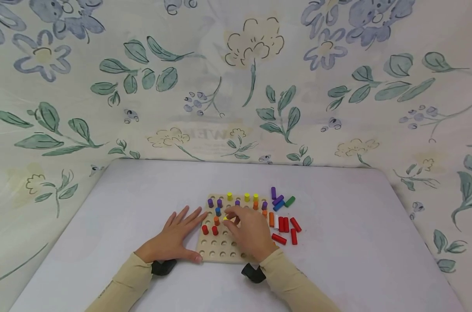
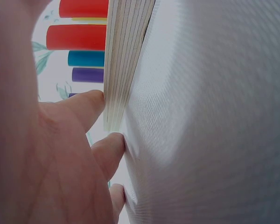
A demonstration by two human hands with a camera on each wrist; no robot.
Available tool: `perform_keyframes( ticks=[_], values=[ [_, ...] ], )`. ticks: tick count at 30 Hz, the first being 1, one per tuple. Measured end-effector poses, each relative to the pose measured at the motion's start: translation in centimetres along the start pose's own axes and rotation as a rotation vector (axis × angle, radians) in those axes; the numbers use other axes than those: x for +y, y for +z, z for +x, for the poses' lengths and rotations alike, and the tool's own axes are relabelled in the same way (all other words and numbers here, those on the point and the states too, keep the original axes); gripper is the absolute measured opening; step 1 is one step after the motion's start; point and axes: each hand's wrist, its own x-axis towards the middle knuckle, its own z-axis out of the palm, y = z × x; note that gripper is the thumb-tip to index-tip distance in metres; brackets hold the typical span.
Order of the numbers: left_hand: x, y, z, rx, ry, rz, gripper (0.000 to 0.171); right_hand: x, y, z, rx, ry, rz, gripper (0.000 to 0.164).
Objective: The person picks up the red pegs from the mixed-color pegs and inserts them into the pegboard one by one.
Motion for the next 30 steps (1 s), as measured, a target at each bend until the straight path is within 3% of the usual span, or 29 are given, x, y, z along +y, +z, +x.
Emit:
perform_keyframes(
  ticks=[9, 16, 23, 30],
  values=[
    [0.0, -0.1, -0.1, -0.002, -0.005, -0.002, 0.117, 0.2, -1.4, -0.1, 0.084, -0.024, -0.008, 0.025],
    [0.0, -0.1, -0.2, 0.002, 0.009, -0.016, 0.117, 1.2, -2.6, -0.2, 0.098, 0.048, -0.007, 0.025],
    [0.0, 0.0, -0.1, -0.001, -0.002, -0.009, 0.117, 3.0, -4.0, -0.8, 0.126, 0.032, -0.008, 0.024],
    [0.0, 0.1, 0.0, -0.004, -0.012, -0.001, 0.117, 4.4, -4.8, -1.6, 0.107, 0.091, -0.038, 0.031]
  ],
)
